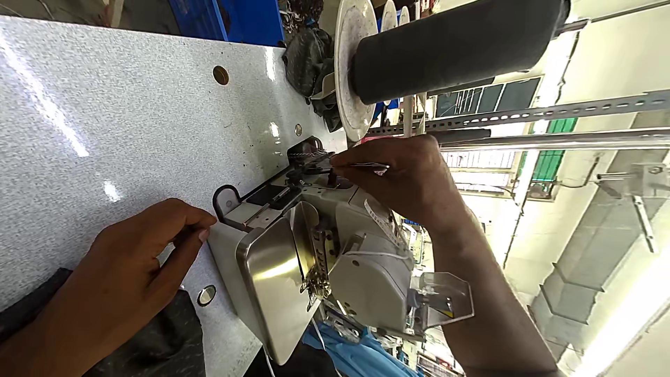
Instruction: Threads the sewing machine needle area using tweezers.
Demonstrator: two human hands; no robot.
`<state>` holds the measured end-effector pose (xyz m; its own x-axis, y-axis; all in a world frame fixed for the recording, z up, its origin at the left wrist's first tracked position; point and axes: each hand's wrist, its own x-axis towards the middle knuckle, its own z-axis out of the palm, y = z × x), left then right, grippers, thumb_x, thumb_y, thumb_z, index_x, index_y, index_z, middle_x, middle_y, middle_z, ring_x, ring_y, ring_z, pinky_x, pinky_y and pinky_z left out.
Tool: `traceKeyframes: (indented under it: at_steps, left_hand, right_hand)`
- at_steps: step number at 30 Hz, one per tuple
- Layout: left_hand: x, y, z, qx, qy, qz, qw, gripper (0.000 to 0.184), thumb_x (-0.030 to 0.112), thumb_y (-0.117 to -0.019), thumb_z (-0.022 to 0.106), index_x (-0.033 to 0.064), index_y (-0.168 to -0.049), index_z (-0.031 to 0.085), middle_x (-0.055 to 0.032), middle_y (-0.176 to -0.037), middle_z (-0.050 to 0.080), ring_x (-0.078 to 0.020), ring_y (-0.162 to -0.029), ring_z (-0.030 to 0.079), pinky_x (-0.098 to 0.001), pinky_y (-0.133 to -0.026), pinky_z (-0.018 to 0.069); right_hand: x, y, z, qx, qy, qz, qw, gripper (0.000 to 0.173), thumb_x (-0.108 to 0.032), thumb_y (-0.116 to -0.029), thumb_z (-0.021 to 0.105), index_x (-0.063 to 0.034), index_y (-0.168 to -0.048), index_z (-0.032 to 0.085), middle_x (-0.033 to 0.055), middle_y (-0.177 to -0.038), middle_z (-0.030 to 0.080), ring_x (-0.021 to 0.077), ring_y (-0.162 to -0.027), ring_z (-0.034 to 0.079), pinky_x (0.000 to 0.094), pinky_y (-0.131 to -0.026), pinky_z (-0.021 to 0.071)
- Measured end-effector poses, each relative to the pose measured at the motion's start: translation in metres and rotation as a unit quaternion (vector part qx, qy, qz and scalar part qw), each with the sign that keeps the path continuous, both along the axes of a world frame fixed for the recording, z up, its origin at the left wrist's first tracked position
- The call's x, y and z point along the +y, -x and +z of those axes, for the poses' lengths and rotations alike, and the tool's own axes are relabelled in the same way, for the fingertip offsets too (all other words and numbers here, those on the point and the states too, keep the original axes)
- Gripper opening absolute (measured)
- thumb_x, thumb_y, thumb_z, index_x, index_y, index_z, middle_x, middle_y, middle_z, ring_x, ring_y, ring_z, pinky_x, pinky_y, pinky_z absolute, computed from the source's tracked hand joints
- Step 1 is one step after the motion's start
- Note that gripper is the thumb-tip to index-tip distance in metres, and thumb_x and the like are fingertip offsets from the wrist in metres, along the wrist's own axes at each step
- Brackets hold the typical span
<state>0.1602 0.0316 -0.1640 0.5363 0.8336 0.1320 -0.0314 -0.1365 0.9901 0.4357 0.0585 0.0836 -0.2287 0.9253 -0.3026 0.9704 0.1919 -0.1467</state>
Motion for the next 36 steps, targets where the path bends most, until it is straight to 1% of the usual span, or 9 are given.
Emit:
traceKeyframes:
  at_steps: [4,10,15,24,29,32,36]
  left_hand:
    - [0.0,0.0,0.0,0.004,-0.001,0.0,1.0,0.022,0.031,-0.099,0.052,0.0195,-0.106,0.07,0.0115,-0.09,0.065,0.0013,-0.074,0.062,-0.0178,-0.063,0.0539]
    - [0.001,0.0,0.002,0.007,-0.006,0.001,1.0,0.022,0.031,-0.0986,0.052,0.0199,-0.105,0.07,0.0122,-0.089,0.064,0.0022,-0.074,0.061,-0.0167,-0.063,0.0532]
    - [0.001,0.0,0.001,0.006,-0.006,-0.001,1.0,0.022,0.03,-0.0991,0.052,0.0193,-0.106,0.07,0.0118,-0.089,0.064,0.0017,-0.073,0.06,-0.0173,-0.062,0.0527]
    - [0.001,0.0,0.002,0.005,-0.004,0.0,1.0,0.023,0.031,-0.0992,0.052,0.0196,-0.107,0.07,0.0121,-0.089,0.065,0.0021,-0.074,0.061,-0.0171,-0.064,0.0536]
    - [0.001,0.0,0.002,0.008,-0.004,0.0,1.0,0.022,0.03,-0.0987,0.052,0.0197,-0.106,0.07,0.0123,-0.088,0.064,0.0025,-0.074,0.061,-0.0166,-0.063,0.0531]
    - [0.001,0.0,0.002,0.004,-0.007,0.003,1.0,0.022,0.029,-0.0985,0.052,0.0192,-0.105,0.07,0.0122,-0.088,0.064,0.0024,-0.074,0.06,-0.0168,-0.063,0.0531]
    - [0.0,0.0,0.002,0.004,-0.006,0.007,1.0,0.022,0.03,-0.099,0.052,0.0199,-0.106,0.07,0.0129,-0.089,0.065,0.0034,-0.074,0.06,-0.0158,-0.064,0.0524]
  right_hand:
    - [0.0,-0.003,-0.007,0.007,0.014,0.01,1.0,0.014,-0.008,-0.0947,0.069,-0.0088,-0.103,0.079,0.0014,-0.097,0.078,0.0009,-0.089,0.072,0.0169,-0.082,0.0591]
    - [0.001,-0.002,-0.01,-0.006,0.026,0.006,1.0,0.014,-0.009,-0.0945,0.068,-0.0103,-0.103,0.079,-0.0006,-0.094,0.077,0.0001,-0.086,0.071,0.0167,-0.079,0.0584]
    - [0.001,-0.004,-0.012,-0.02,0.024,0.014,0.999,0.015,-0.009,-0.0945,0.067,-0.0111,-0.102,0.079,-0.0005,-0.095,0.077,0.0014,-0.088,0.071,0.0189,-0.081,0.0588]
    - [0.001,0.0,-0.01,-0.014,0.019,-0.002,1.0,0.014,-0.009,-0.0945,0.068,-0.0101,-0.102,0.079,-0.0001,-0.094,0.077,0.0008,-0.088,0.071,0.018,-0.082,0.0589]
    - [0.002,0.0,-0.014,-0.025,0.019,0.007,0.999,0.013,-0.01,-0.0956,0.067,-0.0098,-0.101,0.079,0.0005,-0.095,0.077,0.0017,-0.087,0.072,0.0184,-0.081,0.0589]
    - [0.001,0.001,-0.016,-0.035,0.013,0.002,0.999,0.014,-0.011,-0.0958,0.066,-0.0113,-0.101,0.079,-0.0007,-0.093,0.076,0.0001,-0.084,0.07,0.0171,-0.078,0.0579]
    - [-0.001,0.004,-0.013,-0.016,0.007,-0.014,1.0,0.013,-0.009,-0.096,0.065,-0.0092,-0.101,0.077,-0.0009,-0.093,0.076,-0.0013,-0.082,0.07,0.0149,-0.077,0.0588]
